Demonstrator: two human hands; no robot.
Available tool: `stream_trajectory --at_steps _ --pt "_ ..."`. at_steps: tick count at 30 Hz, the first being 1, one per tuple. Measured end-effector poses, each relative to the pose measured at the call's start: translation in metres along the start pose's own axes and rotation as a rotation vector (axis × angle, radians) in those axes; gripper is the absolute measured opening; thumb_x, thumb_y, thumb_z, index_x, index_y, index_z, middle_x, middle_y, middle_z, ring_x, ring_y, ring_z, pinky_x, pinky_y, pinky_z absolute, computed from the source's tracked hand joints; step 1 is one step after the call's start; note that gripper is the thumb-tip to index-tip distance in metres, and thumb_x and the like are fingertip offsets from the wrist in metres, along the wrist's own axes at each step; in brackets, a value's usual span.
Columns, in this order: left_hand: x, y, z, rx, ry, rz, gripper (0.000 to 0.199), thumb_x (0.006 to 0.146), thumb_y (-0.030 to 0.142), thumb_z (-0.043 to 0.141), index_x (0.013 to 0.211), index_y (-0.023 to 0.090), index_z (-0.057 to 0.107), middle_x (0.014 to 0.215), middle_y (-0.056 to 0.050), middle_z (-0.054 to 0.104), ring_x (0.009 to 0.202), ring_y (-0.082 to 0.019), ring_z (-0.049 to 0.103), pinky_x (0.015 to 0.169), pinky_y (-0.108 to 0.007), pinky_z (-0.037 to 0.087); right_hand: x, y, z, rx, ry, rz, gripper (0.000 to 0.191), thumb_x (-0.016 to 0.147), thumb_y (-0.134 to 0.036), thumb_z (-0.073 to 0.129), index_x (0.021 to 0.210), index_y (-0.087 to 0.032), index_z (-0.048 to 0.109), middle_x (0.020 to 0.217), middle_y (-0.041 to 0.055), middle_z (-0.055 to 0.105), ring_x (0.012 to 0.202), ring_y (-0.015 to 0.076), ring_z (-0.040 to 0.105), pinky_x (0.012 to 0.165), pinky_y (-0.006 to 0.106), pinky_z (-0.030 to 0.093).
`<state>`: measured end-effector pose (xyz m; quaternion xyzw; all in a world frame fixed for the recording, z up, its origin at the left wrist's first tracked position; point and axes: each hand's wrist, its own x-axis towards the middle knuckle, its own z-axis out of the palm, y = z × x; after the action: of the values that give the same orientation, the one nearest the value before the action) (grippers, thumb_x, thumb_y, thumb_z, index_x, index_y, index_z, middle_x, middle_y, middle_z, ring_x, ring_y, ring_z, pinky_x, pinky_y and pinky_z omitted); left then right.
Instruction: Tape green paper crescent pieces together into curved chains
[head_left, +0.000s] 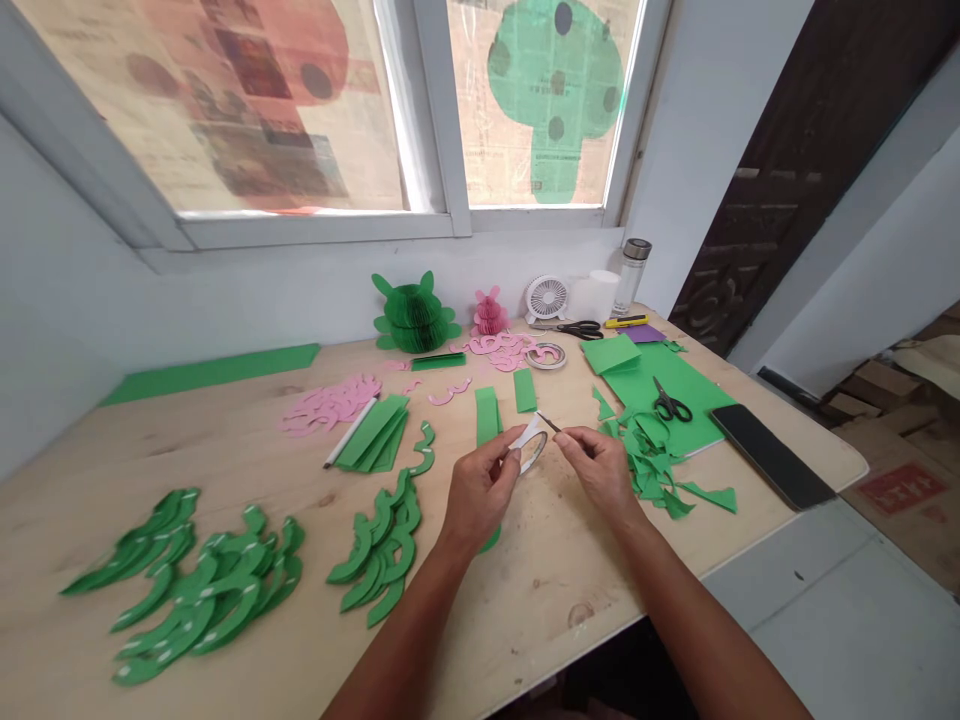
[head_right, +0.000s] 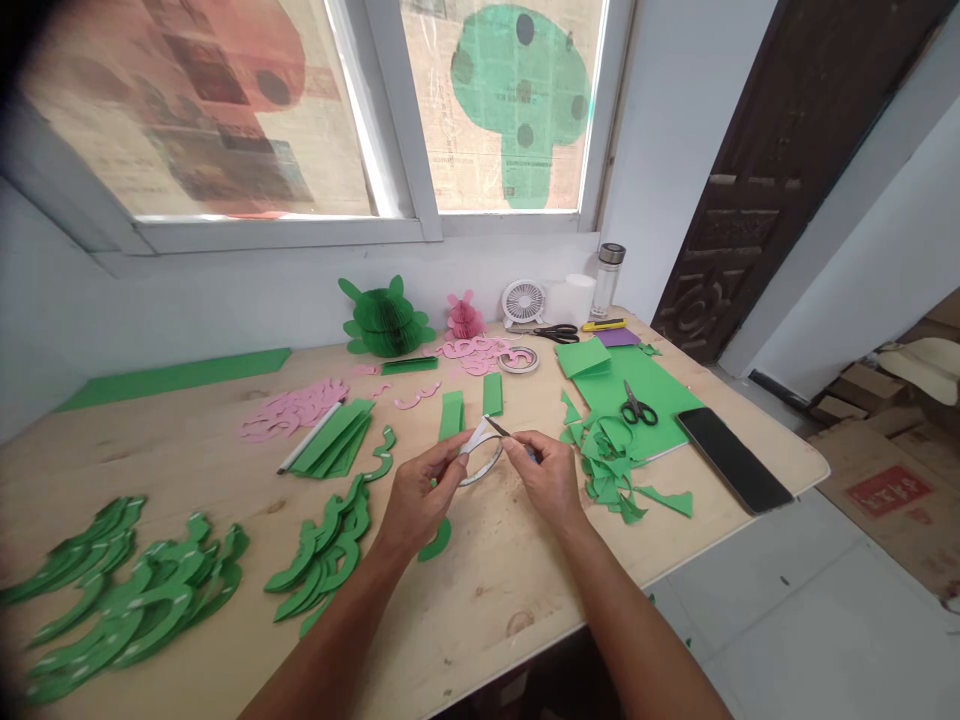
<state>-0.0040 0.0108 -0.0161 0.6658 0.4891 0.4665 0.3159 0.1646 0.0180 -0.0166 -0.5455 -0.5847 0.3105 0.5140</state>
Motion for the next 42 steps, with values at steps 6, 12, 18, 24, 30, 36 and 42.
stream_trajectory --at_steps 6,12,18,24,30,36,42 --pt "0.0001 0.0003 0.0005 0.013 0.004 -0.001 0.038 0.082 0.029 0.048 0.113 0.018 0.064 0.067 0.001 0.06 0.052 -0.009 0.043 0.05 -0.019 0.036 -0.0001 0.0007 0.0003 -0.001 0.005 -0.014 0.038 0.075 -0.049 0.058 0.077 -0.014 0.072 0.063 0.0034 0.061 0.059 0.0145 0.05 0.052 0.024 0.039" --pt "0.0001 0.0005 0.0002 0.025 0.002 0.007 0.037 0.082 0.03 0.048 0.113 0.018 0.065 0.068 0.001 0.061 0.053 -0.01 0.043 0.051 -0.019 0.037 -0.0013 -0.001 0.0009 0.007 0.017 -0.013 0.036 0.075 -0.048 0.058 0.076 -0.014 0.072 0.061 0.0018 0.059 0.056 0.0131 0.047 0.051 0.024 0.037" --pt "0.0005 0.0008 -0.0003 0.033 0.006 0.007 0.037 0.082 0.028 0.048 0.113 0.018 0.065 0.069 0.001 0.062 0.052 -0.009 0.043 0.051 -0.019 0.037 -0.0021 -0.0014 0.0013 0.015 0.008 0.008 0.035 0.075 -0.047 0.059 0.077 -0.014 0.071 0.061 0.001 0.057 0.054 0.0113 0.043 0.05 0.023 0.035" --pt "0.0004 -0.001 0.0006 0.04 0.013 0.013 0.036 0.083 0.027 0.048 0.113 0.018 0.065 0.076 -0.001 0.066 0.053 -0.009 0.044 0.052 -0.02 0.038 -0.0028 -0.003 0.0019 0.028 0.018 -0.002 0.034 0.075 -0.045 0.059 0.077 -0.014 0.071 0.061 0.0012 0.058 0.053 0.0107 0.042 0.049 0.023 0.035" --pt "0.0004 -0.001 0.0009 0.043 0.0 0.018 0.037 0.084 0.028 0.047 0.115 0.018 0.064 0.068 0.0 0.064 0.057 -0.011 0.048 0.054 -0.02 0.04 -0.0031 -0.0036 0.0027 0.029 0.028 -0.028 0.035 0.075 -0.046 0.058 0.076 -0.014 0.071 0.06 0.0011 0.059 0.053 0.0107 0.044 0.049 0.022 0.036" --pt "0.0004 -0.0018 0.0016 0.05 0.02 0.005 0.037 0.083 0.029 0.047 0.114 0.018 0.064 0.065 0.0 0.062 0.054 -0.011 0.046 0.052 -0.021 0.038 0.0003 -0.0022 -0.0021 0.023 0.079 -0.028 0.036 0.075 -0.047 0.057 0.074 -0.015 0.071 0.065 0.0034 0.062 0.063 0.0157 0.053 0.054 0.025 0.04" --pt "0.0 -0.0055 0.0032 0.061 0.035 0.014 0.036 0.083 0.03 0.048 0.114 0.02 0.064 0.065 0.002 0.058 0.051 -0.009 0.043 0.05 -0.02 0.036 0.0011 -0.0017 -0.0041 0.029 0.08 -0.013 0.035 0.076 -0.047 0.057 0.076 -0.015 0.071 0.071 0.0049 0.065 0.07 0.0181 0.057 0.059 0.026 0.043"
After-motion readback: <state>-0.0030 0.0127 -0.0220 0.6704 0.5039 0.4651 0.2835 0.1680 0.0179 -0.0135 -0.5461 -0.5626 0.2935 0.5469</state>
